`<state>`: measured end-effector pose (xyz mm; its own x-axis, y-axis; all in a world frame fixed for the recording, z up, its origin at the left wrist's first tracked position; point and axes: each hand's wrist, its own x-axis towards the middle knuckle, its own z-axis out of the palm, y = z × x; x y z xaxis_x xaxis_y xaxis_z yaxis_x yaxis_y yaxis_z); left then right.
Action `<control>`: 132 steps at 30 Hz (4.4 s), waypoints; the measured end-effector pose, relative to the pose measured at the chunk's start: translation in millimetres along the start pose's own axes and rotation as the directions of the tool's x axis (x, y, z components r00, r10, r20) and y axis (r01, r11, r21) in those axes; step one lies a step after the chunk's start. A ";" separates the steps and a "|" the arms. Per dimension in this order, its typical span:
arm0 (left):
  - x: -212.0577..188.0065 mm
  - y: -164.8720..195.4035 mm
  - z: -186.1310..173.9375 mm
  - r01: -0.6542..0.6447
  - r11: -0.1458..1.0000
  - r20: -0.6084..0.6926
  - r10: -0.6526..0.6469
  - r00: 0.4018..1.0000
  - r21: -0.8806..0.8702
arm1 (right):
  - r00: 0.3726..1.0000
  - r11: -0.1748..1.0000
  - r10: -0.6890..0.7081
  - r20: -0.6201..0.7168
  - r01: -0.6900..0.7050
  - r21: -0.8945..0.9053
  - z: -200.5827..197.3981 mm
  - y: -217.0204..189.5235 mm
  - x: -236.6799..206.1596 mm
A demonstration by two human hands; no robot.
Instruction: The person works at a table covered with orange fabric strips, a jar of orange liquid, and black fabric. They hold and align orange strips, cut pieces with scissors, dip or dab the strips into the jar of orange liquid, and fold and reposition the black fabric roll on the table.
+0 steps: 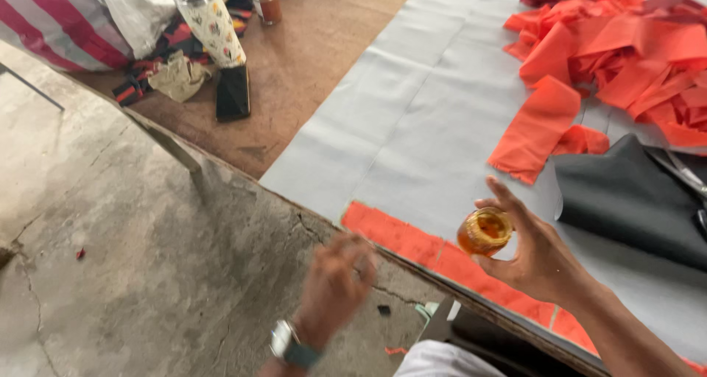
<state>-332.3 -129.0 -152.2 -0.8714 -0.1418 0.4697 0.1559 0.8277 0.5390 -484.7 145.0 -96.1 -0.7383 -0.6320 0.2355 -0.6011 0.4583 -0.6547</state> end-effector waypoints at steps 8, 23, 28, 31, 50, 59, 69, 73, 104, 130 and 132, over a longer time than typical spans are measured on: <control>76.8 -103.3 -14.1 0.146 0.981 0.068 -0.155 0.985 0.131 | 0.948 0.982 -0.166 0.271 0.133 0.135 61.8 -25.3 17.0; 90.9 -133.7 -25.2 0.322 0.946 0.146 -0.316 0.938 -0.022 | 0.949 0.957 -0.243 0.199 0.201 0.209 120.4 -73.2 133.6; 90.8 -107.4 -25.9 0.276 0.957 0.055 -0.281 0.958 0.095 | 0.963 0.980 -0.146 0.228 0.109 0.164 78.0 -59.5 117.4; 80.5 -75.8 -20.8 0.188 0.944 -0.048 -0.182 0.982 0.271 | 0.983 0.987 -0.125 0.134 0.110 0.114 42.3 -33.8 88.1; 66.6 97.6 71.4 -0.042 0.868 0.148 -0.037 0.988 0.495 | 0.837 0.892 0.453 -0.307 -0.423 0.161 -174.2 105.4 -309.0; 111.5 327.4 199.5 -0.798 0.589 0.483 0.666 0.568 0.126 | 0.496 0.824 0.391 -0.775 -0.565 0.054 -282.8 209.0 -411.0; 109.1 236.3 211.9 -0.177 0.950 0.539 0.011 0.842 0.257 | 0.436 0.803 0.336 -0.835 -0.595 0.012 -306.6 283.3 -459.1; 77.4 156.2 178.0 0.085 0.967 0.272 -0.150 0.951 0.239 | 0.419 0.638 0.375 -0.827 -0.764 -0.098 -288.4 316.7 -465.6; 59.9 260.0 212.2 0.105 0.749 0.397 0.222 0.891 -0.655 | 0.833 0.977 0.158 -0.530 -0.052 0.208 -121.0 234.8 -220.4; 58.2 174.1 146.6 0.202 0.766 0.201 -0.096 0.975 -0.610 | 1.000 1.000 0.002 0.000 -0.002 -0.019 -31.1 93.3 -130.1; 53.3 168.2 140.3 0.209 0.793 0.203 -0.110 0.973 -0.573 | 0.996 0.997 0.079 0.042 -0.079 0.009 -30.9 94.8 -128.9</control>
<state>-417.7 78.9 -134.7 -0.9594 -0.1186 0.2559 0.2080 0.3156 0.9258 -455.9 289.2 -166.4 -0.7698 -0.6198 0.1527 -0.5381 0.5014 -0.6776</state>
